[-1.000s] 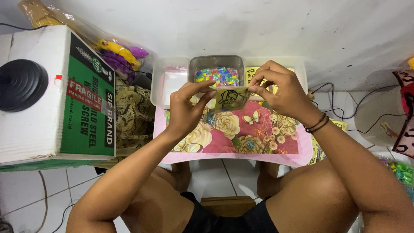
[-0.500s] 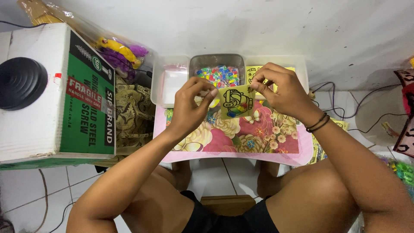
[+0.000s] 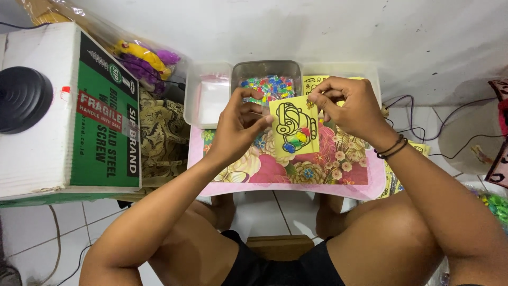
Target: The person places small colorful stickers into clear plastic bags by hand while sitting on the floor.
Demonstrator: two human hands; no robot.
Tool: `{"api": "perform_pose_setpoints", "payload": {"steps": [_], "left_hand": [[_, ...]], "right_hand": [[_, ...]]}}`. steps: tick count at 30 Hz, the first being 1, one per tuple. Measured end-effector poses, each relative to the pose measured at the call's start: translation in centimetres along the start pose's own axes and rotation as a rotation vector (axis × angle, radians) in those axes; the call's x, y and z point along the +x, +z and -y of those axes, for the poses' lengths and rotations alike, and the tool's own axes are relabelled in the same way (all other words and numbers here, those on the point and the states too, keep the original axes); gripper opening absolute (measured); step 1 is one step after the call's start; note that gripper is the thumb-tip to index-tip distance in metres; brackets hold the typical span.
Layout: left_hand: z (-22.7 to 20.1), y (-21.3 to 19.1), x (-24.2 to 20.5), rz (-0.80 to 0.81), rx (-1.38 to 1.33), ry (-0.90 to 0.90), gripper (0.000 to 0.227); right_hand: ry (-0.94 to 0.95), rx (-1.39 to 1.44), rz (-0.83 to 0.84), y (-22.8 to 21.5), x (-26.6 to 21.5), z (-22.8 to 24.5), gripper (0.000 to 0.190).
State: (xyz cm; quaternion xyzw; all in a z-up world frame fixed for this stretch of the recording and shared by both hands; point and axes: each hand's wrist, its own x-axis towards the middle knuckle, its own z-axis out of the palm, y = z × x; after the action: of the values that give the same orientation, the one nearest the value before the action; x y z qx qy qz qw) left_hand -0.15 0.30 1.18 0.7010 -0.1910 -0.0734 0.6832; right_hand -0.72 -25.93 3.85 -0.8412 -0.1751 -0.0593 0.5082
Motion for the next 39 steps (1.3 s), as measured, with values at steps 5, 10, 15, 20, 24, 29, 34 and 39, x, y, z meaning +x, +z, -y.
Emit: {"api": "perform_pose_setpoints", "payload": {"steps": [5, 10, 15, 20, 24, 29, 34, 39], "left_hand": [[1.6, 0.2, 0.1, 0.009, 0.083, 0.023, 0.013], [1.0, 0.6, 0.1, -0.037, 0.136, -0.001, 0.014], [1.3, 0.5, 0.0, -0.099, 0.146, 0.028, 0.013], [1.4, 0.4, 0.3, -0.069, 0.135, 0.045, 0.015], [0.2, 0.9, 0.3, 0.014, 0.086, 0.011, 0.025], [-1.3, 0.3, 0.3, 0.178, 0.169, 0.002, 0.037], [-0.8, -0.1, 0.3, 0.231, 0.238, 0.016, 0.043], [-1.5, 0.0, 0.4, 0.221, 0.311, -0.094, 0.047]], "right_hand": [[0.006, 0.008, -0.013, 0.1, 0.1, -0.5, 0.007], [0.046, 0.096, -0.016, 0.1, 0.2, -1.0, 0.02], [0.09, 0.195, 0.113, -0.4, 0.3, -1.7, 0.063], [0.128, 0.235, 0.104, -0.5, 0.1, -2.3, 0.067], [0.153, 0.298, 0.075, -1.4, 0.0, -2.8, 0.069], [0.109, 0.203, 0.053, -4.0, -0.1, -0.9, 0.059], [0.085, 0.199, -0.023, -7.1, -1.7, -1.0, 0.055], [0.038, 0.243, -0.213, -10.6, -5.7, -2.1, 0.054]]}}
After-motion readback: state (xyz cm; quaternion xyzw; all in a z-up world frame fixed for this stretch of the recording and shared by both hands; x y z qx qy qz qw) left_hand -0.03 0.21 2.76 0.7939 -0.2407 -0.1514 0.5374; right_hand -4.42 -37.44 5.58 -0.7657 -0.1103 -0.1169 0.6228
